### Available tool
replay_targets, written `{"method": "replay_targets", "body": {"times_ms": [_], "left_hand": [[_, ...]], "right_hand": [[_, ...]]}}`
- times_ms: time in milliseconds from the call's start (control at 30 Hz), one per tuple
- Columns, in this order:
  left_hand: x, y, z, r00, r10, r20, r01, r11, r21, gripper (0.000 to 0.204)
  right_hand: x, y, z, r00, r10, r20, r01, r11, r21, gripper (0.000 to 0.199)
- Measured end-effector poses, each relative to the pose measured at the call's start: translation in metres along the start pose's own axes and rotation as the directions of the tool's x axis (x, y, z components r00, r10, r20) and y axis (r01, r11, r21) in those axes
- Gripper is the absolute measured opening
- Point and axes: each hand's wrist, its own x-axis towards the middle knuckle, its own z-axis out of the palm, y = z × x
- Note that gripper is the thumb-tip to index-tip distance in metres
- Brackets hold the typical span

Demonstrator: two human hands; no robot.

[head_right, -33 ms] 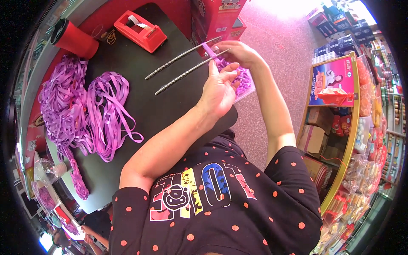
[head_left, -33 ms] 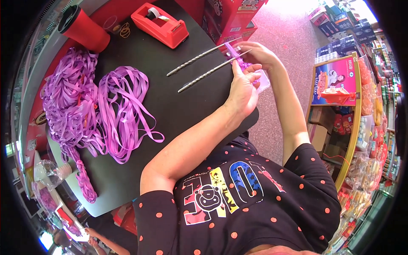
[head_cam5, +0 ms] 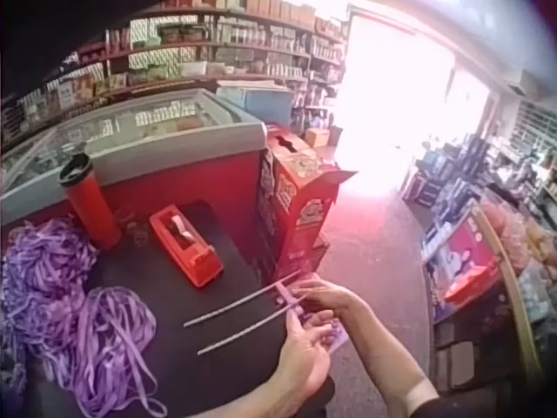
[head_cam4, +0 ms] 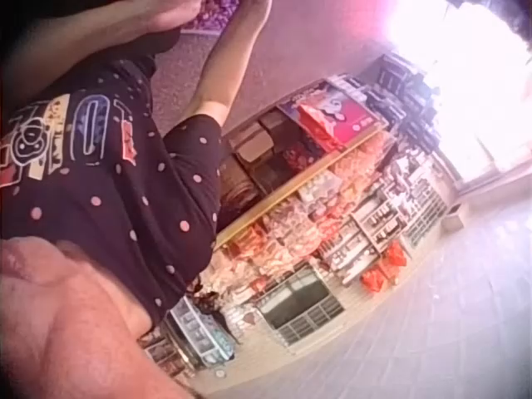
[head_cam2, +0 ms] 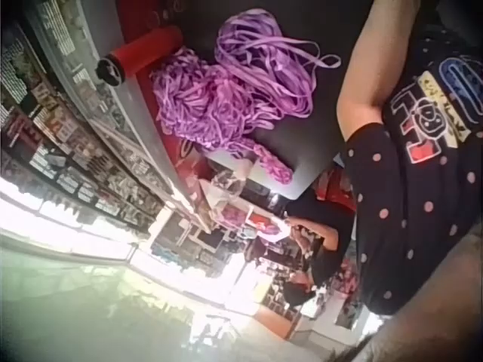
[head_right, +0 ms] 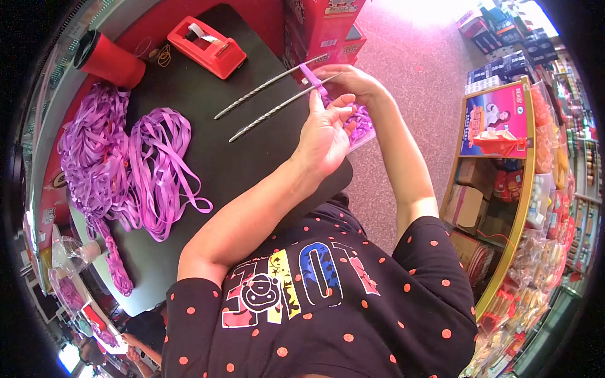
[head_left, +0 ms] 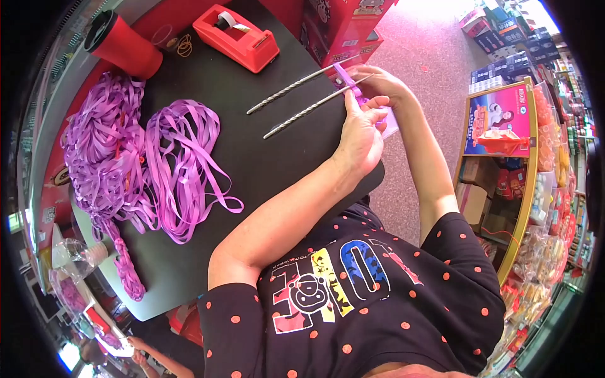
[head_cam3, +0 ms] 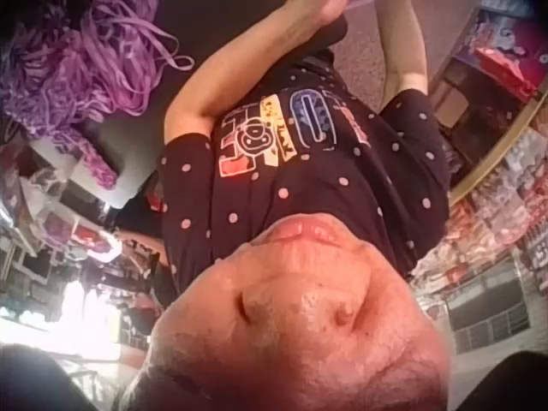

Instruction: Wrapping purple ribbon around parallel metal rods to create bows.

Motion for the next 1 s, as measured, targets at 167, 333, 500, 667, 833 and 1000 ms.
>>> {"method": "replay_targets", "body": {"times_ms": [167, 333, 500, 667, 833, 1000], "left_hand": [[-0.003, 0.006, 0.003, 0.997, -0.049, -0.058, 0.05, 0.999, 0.009, 0.091], [-0.006, 0.007, 0.004, 0.995, -0.056, -0.081, 0.056, 0.998, 0.002, 0.086], [-0.006, 0.009, 0.005, 0.995, -0.047, -0.085, 0.047, 0.999, 0.003, 0.083], [-0.006, 0.009, 0.008, 0.994, -0.06, -0.089, 0.061, 0.998, 0.0, 0.085], [-0.007, 0.009, 0.007, 0.993, -0.057, -0.102, 0.057, 0.998, -0.007, 0.087], [-0.007, 0.008, 0.006, 0.997, -0.037, -0.064, 0.037, 0.999, -0.007, 0.088]], "right_hand": [[0.026, 0.036, 0.008, 0.967, -0.151, 0.203, 0.091, 0.956, 0.279, 0.032], [0.039, 0.046, 0.005, 0.937, -0.091, 0.336, -0.061, 0.907, 0.416, 0.031], [0.028, 0.03, 0.016, 0.899, -0.194, 0.393, -0.007, 0.891, 0.454, 0.032], [0.044, 0.044, -0.003, 0.855, -0.194, 0.481, -0.027, 0.91, 0.414, 0.033], [0.042, 0.038, 0.0, 0.807, -0.218, 0.549, -0.109, 0.858, 0.502, 0.029], [0.03, 0.013, -0.006, 0.92, -0.132, 0.37, -0.041, 0.904, 0.426, 0.017]]}}
